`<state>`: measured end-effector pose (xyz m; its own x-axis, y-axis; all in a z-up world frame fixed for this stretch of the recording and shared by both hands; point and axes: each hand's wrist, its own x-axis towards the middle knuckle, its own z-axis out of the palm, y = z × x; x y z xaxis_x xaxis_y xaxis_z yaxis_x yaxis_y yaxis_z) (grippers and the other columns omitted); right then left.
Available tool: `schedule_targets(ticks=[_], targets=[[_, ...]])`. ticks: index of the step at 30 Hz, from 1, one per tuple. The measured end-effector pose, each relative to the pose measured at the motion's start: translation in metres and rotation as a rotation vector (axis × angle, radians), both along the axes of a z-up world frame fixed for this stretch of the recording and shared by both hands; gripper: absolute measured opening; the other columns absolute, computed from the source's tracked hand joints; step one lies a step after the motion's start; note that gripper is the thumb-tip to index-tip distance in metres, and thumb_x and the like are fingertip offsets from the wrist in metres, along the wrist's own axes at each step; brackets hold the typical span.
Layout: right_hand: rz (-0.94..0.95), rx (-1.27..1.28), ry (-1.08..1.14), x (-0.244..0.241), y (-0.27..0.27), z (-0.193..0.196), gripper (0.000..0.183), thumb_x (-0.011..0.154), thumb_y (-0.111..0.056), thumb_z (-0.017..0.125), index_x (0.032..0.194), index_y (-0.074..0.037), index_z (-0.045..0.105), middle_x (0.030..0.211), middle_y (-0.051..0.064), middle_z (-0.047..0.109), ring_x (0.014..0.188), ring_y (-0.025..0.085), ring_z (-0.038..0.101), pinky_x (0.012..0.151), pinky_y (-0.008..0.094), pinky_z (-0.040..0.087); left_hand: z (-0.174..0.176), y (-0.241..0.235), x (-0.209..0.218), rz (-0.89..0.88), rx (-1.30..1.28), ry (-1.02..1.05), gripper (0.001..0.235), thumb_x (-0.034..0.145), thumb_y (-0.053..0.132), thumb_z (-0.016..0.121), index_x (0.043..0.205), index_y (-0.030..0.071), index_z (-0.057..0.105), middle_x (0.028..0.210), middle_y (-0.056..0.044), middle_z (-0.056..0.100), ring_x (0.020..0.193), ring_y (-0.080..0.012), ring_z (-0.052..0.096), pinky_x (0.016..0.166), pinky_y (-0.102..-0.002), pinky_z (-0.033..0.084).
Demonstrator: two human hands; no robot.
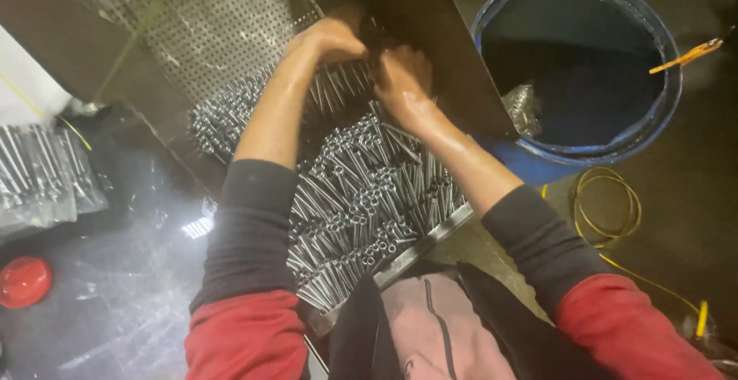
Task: Dipping bundles of metal rods into a liquid coating and placing them in a tray.
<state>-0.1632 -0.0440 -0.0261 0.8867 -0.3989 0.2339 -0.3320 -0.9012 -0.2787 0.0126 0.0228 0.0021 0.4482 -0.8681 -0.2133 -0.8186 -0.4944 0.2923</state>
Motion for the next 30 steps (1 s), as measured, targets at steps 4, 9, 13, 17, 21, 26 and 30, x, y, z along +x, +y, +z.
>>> schedule_targets(ticks=[4,9,13,17,21,26,30], targets=[[-0.095,0.098,-0.006,0.002,0.012,0.021,0.011,0.083,-0.017,0.069,0.077,-0.007,0.068,0.066,0.006,0.066,0.058,0.024,0.065,0.059,0.040,0.057,0.036,0.031,-0.029,0.165,0.098,0.181,0.042,0.095,0.045,0.067,0.090,0.004,0.074,0.077,-0.005,0.068,0.069,-0.0155,0.063,0.063,-0.030,0.050],[-0.091,-0.333,-0.080,0.057,-0.065,-0.185,0.048,0.091,-0.039,0.069,0.132,-0.018,0.056,0.131,0.005,0.062,0.124,0.018,0.060,0.107,0.034,0.030,-0.016,0.006,-0.001,-0.079,0.042,-0.075,0.056,0.071,0.041,0.059,0.101,-0.003,0.078,0.109,-0.024,0.074,0.113,-0.0403,0.068,0.098,-0.054,0.054],[-0.259,0.074,-0.048,0.044,-0.014,-0.078,0.015,0.067,-0.026,0.079,0.070,-0.018,0.066,0.068,0.003,0.072,0.070,0.026,0.076,0.053,0.037,0.059,-0.034,0.014,0.008,-0.060,-0.059,-0.010,0.060,0.076,0.040,0.060,0.107,-0.009,0.074,0.114,-0.031,0.071,0.115,-0.0440,0.066,0.103,-0.052,0.050],[-0.263,0.147,-0.176,0.060,-0.018,-0.132,0.015,0.068,-0.021,0.079,0.072,-0.018,0.064,0.069,0.007,0.071,0.073,0.027,0.075,0.054,0.036,0.058,-0.034,0.024,-0.002,-0.113,-0.158,-0.026,0.051,0.083,0.036,0.056,0.101,-0.009,0.072,0.110,-0.033,0.070,0.113,-0.0455,0.065,0.103,-0.055,0.049],[-0.259,0.285,-0.078,0.018,-0.008,-0.088,0.015,0.079,-0.025,0.075,0.089,-0.014,0.073,0.088,0.013,0.075,0.089,0.032,0.076,0.068,0.039,0.063,-0.039,0.020,-0.010,-0.172,-0.193,-0.109,0.058,0.089,0.049,0.051,0.098,-0.005,0.072,0.104,-0.030,0.071,0.106,-0.0445,0.067,0.094,-0.052,0.052],[-0.180,0.170,0.108,0.031,-0.001,-0.054,0.016,0.080,-0.024,0.076,0.089,-0.011,0.075,0.087,0.013,0.077,0.084,0.030,0.077,0.068,0.039,0.065,-0.041,0.006,-0.012,-0.010,-0.108,-0.394,0.092,0.073,0.049,0.065,0.151,0.004,0.044,0.146,-0.019,0.057,0.135,-0.0357,0.054,0.110,-0.048,0.048],[-0.221,0.188,0.117,0.014,-0.007,-0.008,0.020,0.076,-0.018,0.084,0.089,-0.004,0.077,0.085,0.019,0.076,0.083,0.036,0.076,0.063,0.043,0.063,-0.059,-0.009,-0.007,0.063,-0.449,-0.386,0.085,0.070,0.048,0.076,0.141,0.006,0.055,0.133,-0.020,0.065,0.123,-0.0356,0.063,0.097,-0.047,0.057]])
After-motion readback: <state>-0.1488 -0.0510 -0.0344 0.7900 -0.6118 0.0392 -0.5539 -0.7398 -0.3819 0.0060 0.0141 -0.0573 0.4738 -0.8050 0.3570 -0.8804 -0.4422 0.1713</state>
